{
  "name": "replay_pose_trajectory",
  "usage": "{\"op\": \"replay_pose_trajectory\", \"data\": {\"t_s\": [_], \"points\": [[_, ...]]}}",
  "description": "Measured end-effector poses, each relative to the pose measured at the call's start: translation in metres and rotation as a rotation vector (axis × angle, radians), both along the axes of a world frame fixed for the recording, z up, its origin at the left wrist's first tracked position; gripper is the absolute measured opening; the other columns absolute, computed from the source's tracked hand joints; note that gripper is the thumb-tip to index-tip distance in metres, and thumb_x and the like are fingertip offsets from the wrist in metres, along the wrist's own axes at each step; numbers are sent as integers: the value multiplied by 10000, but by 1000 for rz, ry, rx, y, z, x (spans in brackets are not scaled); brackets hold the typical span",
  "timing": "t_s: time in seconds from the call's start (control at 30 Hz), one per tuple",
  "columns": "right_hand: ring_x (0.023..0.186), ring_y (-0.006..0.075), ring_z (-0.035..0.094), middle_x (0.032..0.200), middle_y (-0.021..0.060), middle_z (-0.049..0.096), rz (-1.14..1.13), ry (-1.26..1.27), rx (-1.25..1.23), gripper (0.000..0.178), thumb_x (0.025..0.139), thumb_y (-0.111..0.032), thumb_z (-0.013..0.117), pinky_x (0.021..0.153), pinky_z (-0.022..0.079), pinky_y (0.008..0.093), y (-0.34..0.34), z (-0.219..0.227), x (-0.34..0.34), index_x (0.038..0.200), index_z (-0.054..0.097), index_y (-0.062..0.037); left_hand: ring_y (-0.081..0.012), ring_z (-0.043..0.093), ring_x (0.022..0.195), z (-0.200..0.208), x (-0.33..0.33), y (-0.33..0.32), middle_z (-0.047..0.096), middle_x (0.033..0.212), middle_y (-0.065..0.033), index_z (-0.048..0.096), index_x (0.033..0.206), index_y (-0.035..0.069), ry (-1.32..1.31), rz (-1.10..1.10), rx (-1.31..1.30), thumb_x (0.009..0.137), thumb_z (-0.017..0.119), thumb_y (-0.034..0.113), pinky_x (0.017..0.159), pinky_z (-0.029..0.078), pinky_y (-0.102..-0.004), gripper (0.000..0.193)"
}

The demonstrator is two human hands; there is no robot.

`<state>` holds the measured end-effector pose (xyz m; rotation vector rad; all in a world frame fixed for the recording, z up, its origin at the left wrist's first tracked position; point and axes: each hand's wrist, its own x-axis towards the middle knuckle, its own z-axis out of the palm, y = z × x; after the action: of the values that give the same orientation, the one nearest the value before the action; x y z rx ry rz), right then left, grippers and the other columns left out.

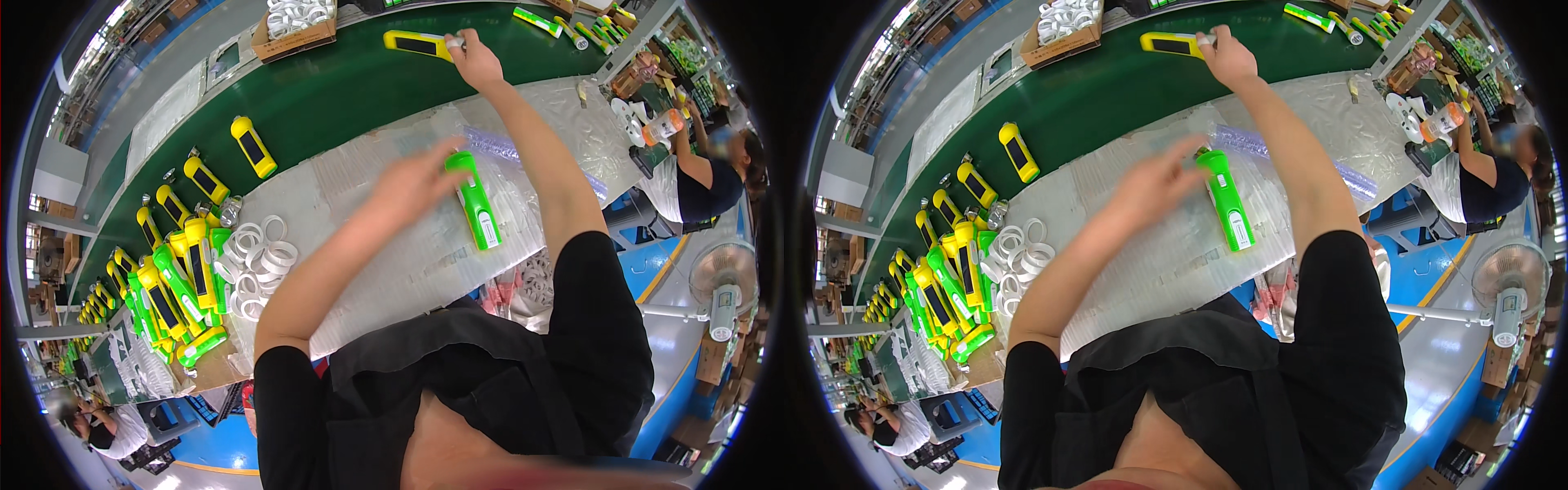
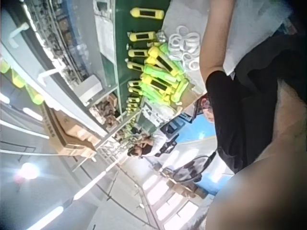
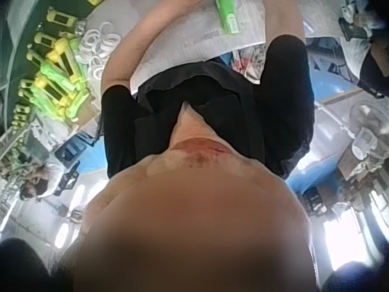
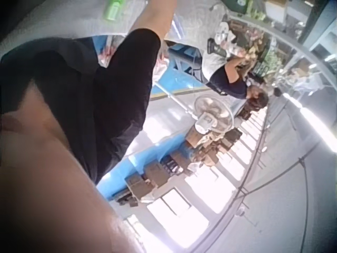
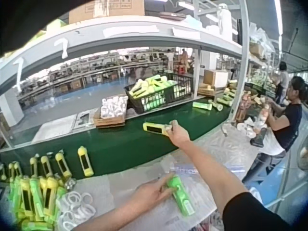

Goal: Assembling solar-powered handheld flashlights by attaching plastic heads and lenses on a factory production line.

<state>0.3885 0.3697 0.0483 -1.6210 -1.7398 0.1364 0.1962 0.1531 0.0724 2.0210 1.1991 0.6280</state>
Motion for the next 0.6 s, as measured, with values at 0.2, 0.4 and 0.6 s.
{"op": "replay_pose_trajectory", "data": {"t_s": [0.2, 0.4, 0.6], "points": [[968, 356, 609, 1016, 169, 657, 168, -232, 248, 334, 827, -309, 683, 817, 502, 444, -56, 2, 18, 1073, 651, -86, -391, 650, 854, -53, 34, -16, 664, 890, -204, 570, 1229, 165, 30, -110, -99, 858, 664, 451, 749, 511, -444, 478], [652, 263, 634, 703, 135, 643, 289, 110, -671, 614, 878, -618, 569, 630, 511, 390, -213, 21, 35, 817, 681, -18, -291, 601, 675, -38, 23, -53, 629, 849, -150, 584, 1165, 128, -154, -155, 94, 837, 721, 251, 627, 491, -385, 375], [907, 163, 639, 961, 110, 667, 693, 1036, -658, 434, 920, -352, 661, 794, 514, 310, -298, -7, 4, 1162, 533, -15, -239, 653, 652, -19, 13, -103, 656, 894, -130, 607, 1159, 101, -94, -425, 267, 829, 753, 186, 581, 519, -340, 370]]}}
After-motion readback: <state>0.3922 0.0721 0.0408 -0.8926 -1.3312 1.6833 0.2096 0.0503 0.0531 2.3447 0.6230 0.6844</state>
